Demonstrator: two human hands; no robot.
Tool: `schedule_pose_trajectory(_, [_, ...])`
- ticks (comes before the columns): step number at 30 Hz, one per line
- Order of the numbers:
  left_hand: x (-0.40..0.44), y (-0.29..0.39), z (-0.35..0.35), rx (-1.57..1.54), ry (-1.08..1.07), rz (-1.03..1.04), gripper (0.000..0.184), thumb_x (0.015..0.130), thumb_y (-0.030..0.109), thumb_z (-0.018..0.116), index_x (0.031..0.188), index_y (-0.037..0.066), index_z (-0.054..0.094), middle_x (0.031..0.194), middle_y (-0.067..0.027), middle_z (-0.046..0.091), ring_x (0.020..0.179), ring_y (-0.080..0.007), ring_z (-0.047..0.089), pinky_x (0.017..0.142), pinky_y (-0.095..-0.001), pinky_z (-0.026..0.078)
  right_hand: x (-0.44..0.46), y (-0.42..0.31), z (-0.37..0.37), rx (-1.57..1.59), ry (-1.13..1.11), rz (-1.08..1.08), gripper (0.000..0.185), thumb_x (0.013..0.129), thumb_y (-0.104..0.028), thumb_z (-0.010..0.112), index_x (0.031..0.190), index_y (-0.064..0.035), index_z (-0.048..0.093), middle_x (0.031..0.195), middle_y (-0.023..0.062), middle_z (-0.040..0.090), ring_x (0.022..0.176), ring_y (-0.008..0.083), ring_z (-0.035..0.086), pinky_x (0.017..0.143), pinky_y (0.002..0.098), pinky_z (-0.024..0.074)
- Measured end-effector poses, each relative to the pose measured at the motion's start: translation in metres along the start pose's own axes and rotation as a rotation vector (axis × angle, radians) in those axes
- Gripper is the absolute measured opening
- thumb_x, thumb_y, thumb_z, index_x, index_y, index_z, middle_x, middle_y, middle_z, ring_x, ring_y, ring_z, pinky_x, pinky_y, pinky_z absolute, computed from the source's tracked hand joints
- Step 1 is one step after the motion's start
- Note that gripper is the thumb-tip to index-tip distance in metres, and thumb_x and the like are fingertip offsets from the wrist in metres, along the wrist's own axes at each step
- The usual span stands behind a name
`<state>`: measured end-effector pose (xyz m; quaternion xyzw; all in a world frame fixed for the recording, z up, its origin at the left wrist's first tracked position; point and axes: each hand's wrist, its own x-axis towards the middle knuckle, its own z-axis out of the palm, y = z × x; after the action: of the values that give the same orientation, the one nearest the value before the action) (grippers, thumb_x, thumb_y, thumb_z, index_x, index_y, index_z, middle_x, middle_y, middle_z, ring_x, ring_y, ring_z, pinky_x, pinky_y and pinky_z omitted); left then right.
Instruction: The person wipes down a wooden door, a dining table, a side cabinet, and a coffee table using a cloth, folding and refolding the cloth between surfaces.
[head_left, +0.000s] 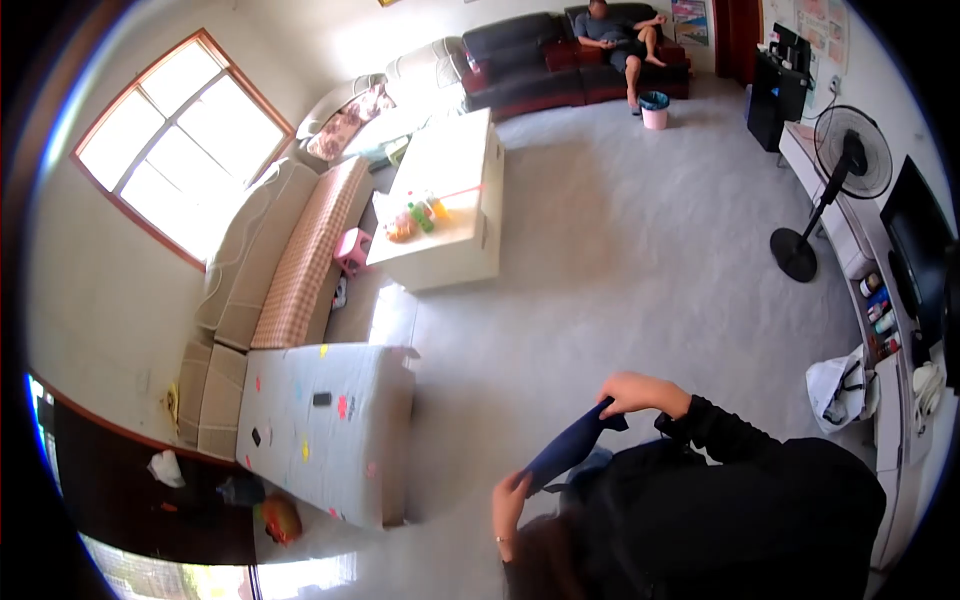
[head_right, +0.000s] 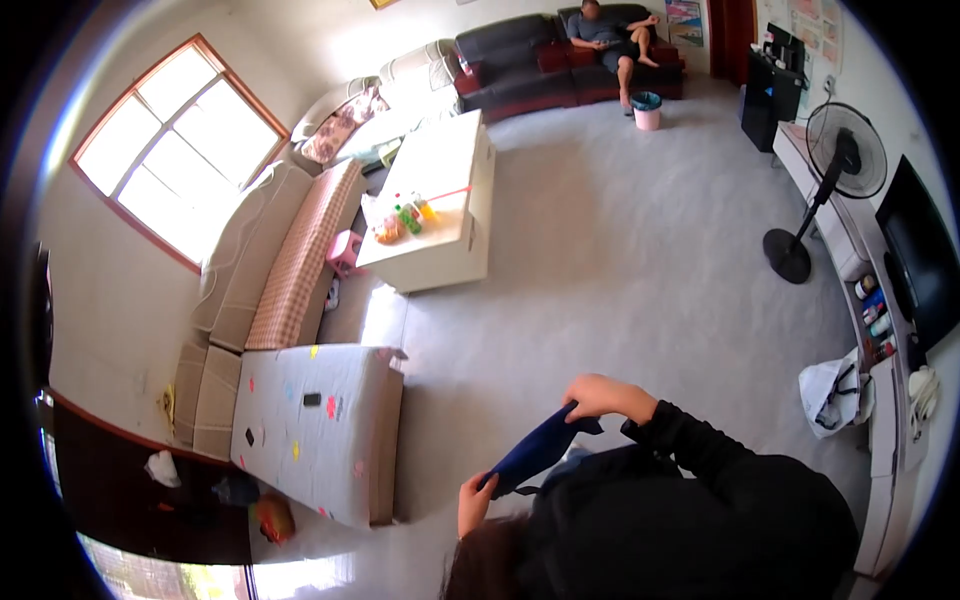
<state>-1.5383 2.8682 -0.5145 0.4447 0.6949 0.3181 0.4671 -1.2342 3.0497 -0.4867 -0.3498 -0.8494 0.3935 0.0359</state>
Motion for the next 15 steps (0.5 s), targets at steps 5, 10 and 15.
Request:
schedule_pose_trajectory(5, [0.141, 0.092, -0.044, 0.177, 0.020, 0.231, 0.026, 0.087, 0.025, 0.064, 0.096, 0.000, 0.067, 0.073, -0.0145, 0.065, 0.062, -0.0171, 0.058, 0.061, -0.0311, 0.046, 0.080, 0.014, -0.052, -0.019, 0.245, 0.071, 0.030, 0.075, -0.030, 0.071, 0.092, -0.0053, 0.071, 0.081, 0.0163, 0.067, 0.076, 0.0340, 0.063, 0.069, 0.0393, 0.0492])
schedule_pose_trajectory(10, [0.221, 0.175, -0.078, 0.002, -0.087, 0.429, 0.020, 0.089, 0.017, 0.064, 0.093, -0.002, 0.065, 0.064, -0.0029, 0.055, 0.060, -0.0066, 0.047, 0.055, -0.0242, 0.040, 0.176, 0.049, -0.079, 0.117, 0.414, 0.126, 0.027, 0.075, -0.025, 0.070, 0.092, -0.0044, 0.071, 0.084, 0.0176, 0.068, 0.078, 0.0348, 0.063, 0.071, 0.0392, 0.0495])
schedule_pose_trajectory(15, [0.323, 0.140, -0.148, 0.066, 0.009, 0.354, 0.021, 0.088, 0.016, 0.065, 0.097, -0.002, 0.066, 0.067, -0.0037, 0.058, 0.063, -0.0069, 0.048, 0.058, -0.0246, 0.042, 0.310, 0.069, -0.125, 0.163, 0.391, 0.117, 0.025, 0.075, -0.022, 0.070, 0.093, -0.0055, 0.071, 0.084, 0.0171, 0.068, 0.077, 0.0326, 0.065, 0.071, 0.0368, 0.0503])
